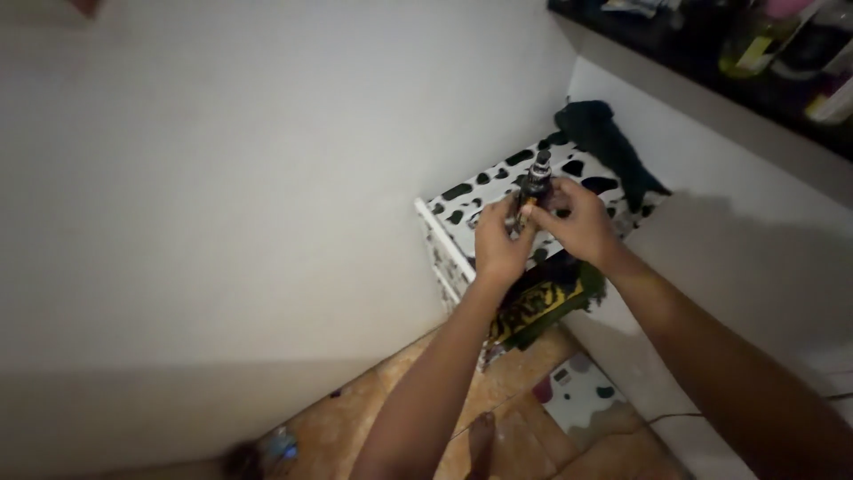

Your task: The person picks up various personal care items from the floor, including a black bucket, bottles, and a cloth, and places them onto a small white shelf unit with a cow-print pattern. The person repeatedly moves items from the floor to the shelf, arranging them in a corner of the room.

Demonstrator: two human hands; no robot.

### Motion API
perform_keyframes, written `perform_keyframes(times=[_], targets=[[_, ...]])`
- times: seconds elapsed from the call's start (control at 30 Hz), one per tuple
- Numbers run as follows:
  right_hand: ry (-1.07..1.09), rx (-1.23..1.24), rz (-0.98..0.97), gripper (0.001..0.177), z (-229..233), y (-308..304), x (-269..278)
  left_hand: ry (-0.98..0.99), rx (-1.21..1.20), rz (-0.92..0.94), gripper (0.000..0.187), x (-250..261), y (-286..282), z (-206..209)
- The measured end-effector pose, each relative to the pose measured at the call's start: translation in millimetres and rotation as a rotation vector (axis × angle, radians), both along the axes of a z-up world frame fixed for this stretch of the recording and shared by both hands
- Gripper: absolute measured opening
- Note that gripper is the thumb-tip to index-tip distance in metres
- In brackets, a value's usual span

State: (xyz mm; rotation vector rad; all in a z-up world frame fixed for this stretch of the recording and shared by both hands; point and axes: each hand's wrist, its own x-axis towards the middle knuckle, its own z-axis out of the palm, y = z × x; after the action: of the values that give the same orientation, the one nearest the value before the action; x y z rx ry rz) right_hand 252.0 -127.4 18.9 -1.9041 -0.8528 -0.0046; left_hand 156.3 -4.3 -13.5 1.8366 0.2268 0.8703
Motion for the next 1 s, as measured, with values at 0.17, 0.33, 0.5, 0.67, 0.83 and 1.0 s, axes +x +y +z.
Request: perform_keyframes(times=[0.17,0.33,0.5,0.67,0.83,1.0], targets=[[0.073,0.017,-0.154,0.044,-11.9,14.5,83.2,-0.079,-0.065,-0.183,0.049,96.7,24.5,-24.0],[-0.051,-0.112,-0.255,0.042,-22.2,20.5,150.0,0.077,0.037,-0.357,0.052,172.5,41.0,-46.8],[-0.12,-0.217,-0.356,0.042,-29.5,33.4,178.4,0.206,0.08,-0.437,0.054,215.1,45.5,-52.9],[0.008,-0.214,-0.418,0.043,-35.4,40.3,177.8,0.19,0.024,-0.464,0.069,221.5,45.9,-54.3],[-0.037,-0.285,-0.441,0.043,-35.6,42.0,176.1,0.269,0.016,-0.451,0.075,218.7,46.2,-41.4],[-0.048,-0.204,-0.4,0.043,-41.3,42.9,171.1,0.346,-0.048,-0.48,0.07,212.0,47.1,-32.7]])
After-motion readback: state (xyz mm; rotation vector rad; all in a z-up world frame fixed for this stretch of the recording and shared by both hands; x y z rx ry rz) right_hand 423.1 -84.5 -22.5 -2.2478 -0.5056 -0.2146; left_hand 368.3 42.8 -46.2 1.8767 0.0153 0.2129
